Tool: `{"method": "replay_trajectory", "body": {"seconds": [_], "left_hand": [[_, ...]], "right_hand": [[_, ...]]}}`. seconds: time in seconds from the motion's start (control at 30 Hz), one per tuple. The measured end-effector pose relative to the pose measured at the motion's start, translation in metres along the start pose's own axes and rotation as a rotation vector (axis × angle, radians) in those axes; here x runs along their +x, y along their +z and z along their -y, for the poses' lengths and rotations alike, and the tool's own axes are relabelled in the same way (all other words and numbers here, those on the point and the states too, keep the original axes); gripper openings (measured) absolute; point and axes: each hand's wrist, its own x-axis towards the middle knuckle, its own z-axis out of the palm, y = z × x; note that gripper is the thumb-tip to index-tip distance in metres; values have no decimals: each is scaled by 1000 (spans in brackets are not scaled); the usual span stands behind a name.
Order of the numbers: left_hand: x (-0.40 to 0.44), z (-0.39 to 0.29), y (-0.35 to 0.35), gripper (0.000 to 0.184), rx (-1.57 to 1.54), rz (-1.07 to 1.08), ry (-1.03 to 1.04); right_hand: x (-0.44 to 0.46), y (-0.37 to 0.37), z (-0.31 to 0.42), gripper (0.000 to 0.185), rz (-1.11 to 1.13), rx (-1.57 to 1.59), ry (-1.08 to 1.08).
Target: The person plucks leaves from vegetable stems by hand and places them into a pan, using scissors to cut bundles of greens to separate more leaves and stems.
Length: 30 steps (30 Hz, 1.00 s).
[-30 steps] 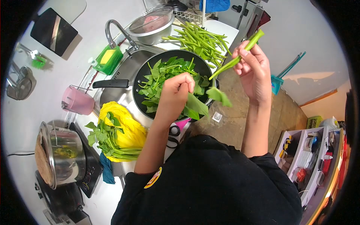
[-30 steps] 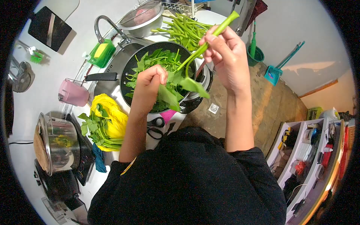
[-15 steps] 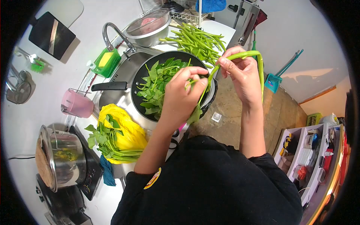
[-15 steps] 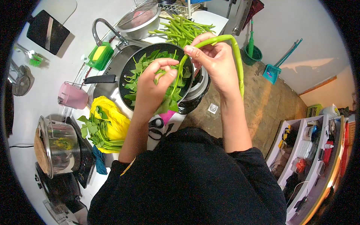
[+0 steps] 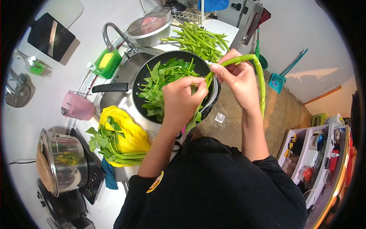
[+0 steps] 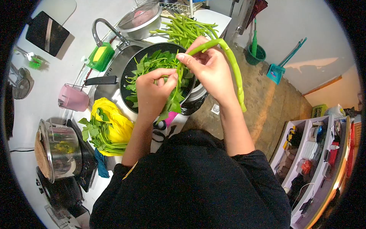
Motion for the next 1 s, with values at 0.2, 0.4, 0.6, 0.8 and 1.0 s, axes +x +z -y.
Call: {"method": "replay_trajectory", "body": {"seconds": [0.2,0.4,0.6,0.8,1.0], "left_hand": [[7,28,3,9,-495,-75,-167],[29,73,-26,21,-558,-286,-222],[37,74,-40,20,190,-36,102],[23,16,-25,17,169,-4,293],[13,-1,-5,16,59,94,135]], "right_hand": [[-12,17,1,16,-14,-80,-109],[-19,17,0,19,-57,116,-59],[-11,5,-3,18,-54,148,89],[-7,6,-11,19,-71,165,118],[-6,7,-16,20,-46,164,116]]}}
